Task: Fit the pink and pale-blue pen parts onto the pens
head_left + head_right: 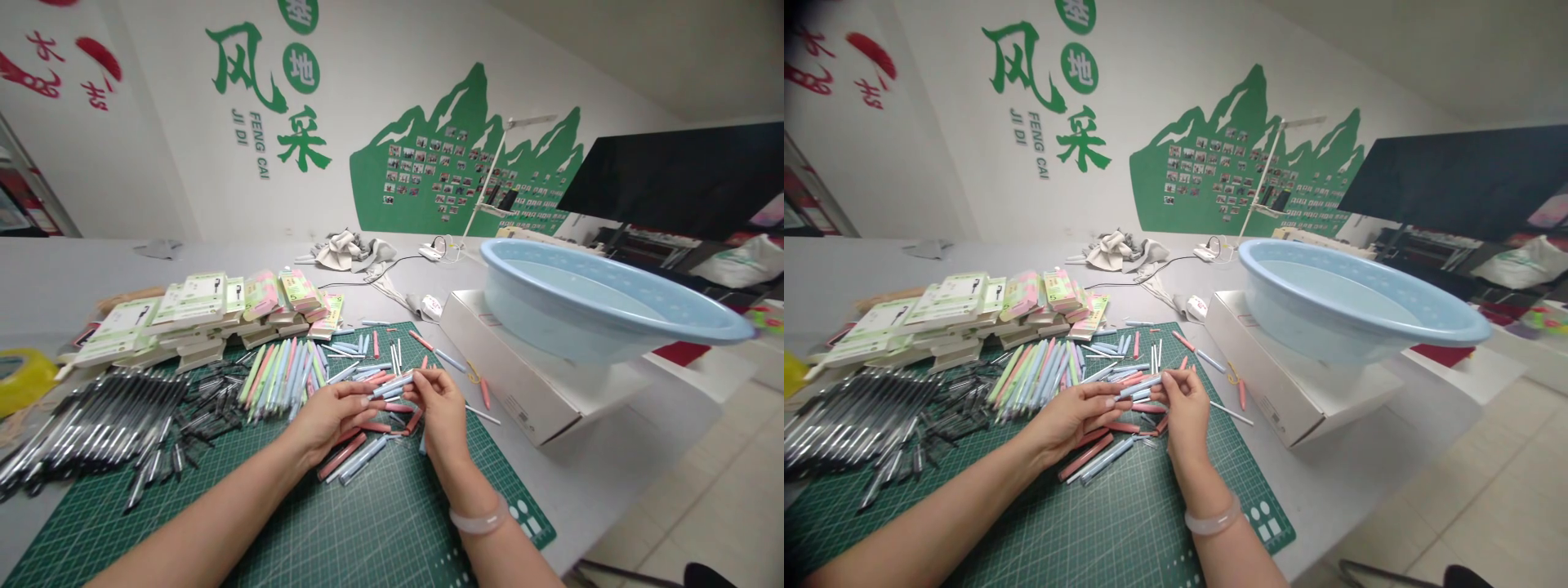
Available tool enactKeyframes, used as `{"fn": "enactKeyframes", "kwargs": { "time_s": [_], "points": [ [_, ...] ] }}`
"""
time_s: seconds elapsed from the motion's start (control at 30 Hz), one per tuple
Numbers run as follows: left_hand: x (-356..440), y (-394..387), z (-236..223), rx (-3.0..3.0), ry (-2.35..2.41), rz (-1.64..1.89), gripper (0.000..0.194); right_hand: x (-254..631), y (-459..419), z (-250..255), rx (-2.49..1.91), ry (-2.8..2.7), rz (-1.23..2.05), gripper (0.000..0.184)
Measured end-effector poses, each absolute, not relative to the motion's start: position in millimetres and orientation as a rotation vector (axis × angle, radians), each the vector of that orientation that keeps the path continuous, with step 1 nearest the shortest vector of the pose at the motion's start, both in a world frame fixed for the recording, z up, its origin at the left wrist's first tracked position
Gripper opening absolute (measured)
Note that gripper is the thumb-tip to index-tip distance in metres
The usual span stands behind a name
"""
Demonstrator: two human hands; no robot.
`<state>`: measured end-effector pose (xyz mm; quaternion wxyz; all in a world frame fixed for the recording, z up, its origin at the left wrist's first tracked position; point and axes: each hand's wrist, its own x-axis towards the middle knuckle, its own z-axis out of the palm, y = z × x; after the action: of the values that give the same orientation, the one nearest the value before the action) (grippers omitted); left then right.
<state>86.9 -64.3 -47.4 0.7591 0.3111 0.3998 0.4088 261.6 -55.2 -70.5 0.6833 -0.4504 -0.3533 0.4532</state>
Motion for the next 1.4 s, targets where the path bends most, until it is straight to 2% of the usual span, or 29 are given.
{"fn": "enactKeyframes", "kwargs": {
  "time_s": [0.17,0.53,0.6,0.77,0.87,1.0,1.13,1.3,1.4],
  "points": [
    [88.5,-67.4,-42.5,0.800,0.842,0.952,0.029,261.5,-53.6,-73.5,-0.969,-0.668,1.124,0.025],
    [93.0,-75.9,-21.2,1.178,0.963,1.082,0.012,264.8,-52.1,-72.6,-0.993,-0.543,1.261,0.023],
    [93.1,-75.7,-23.9,1.149,0.949,1.092,0.013,263.8,-56.2,-67.4,-1.026,-0.636,1.124,0.019],
    [95.9,-71.8,-47.6,0.809,0.806,0.978,0.029,255.6,-76.4,-47.9,-1.087,-1.149,0.473,0.016],
    [99.9,-70.2,-59.9,0.617,0.720,0.983,0.026,251.4,-84.2,-42.8,-1.122,-1.323,0.266,0.015],
    [101.8,-70.2,-63.2,0.496,0.655,1.011,0.031,250.6,-84.8,-43.7,-1.147,-1.356,0.198,0.014],
    [100.5,-71.9,-58.8,0.470,0.652,0.973,0.037,251.5,-85.1,-42.3,-1.137,-1.312,0.198,0.023],
    [100.9,-73.4,-54.0,0.452,0.683,0.958,0.031,253.0,-88.0,-37.3,-1.203,-1.388,0.124,0.012],
    [101.4,-73.6,-53.0,0.453,0.667,0.956,0.035,251.8,-88.0,-35.8,-1.175,-1.342,0.140,0.013]
  ]
}}
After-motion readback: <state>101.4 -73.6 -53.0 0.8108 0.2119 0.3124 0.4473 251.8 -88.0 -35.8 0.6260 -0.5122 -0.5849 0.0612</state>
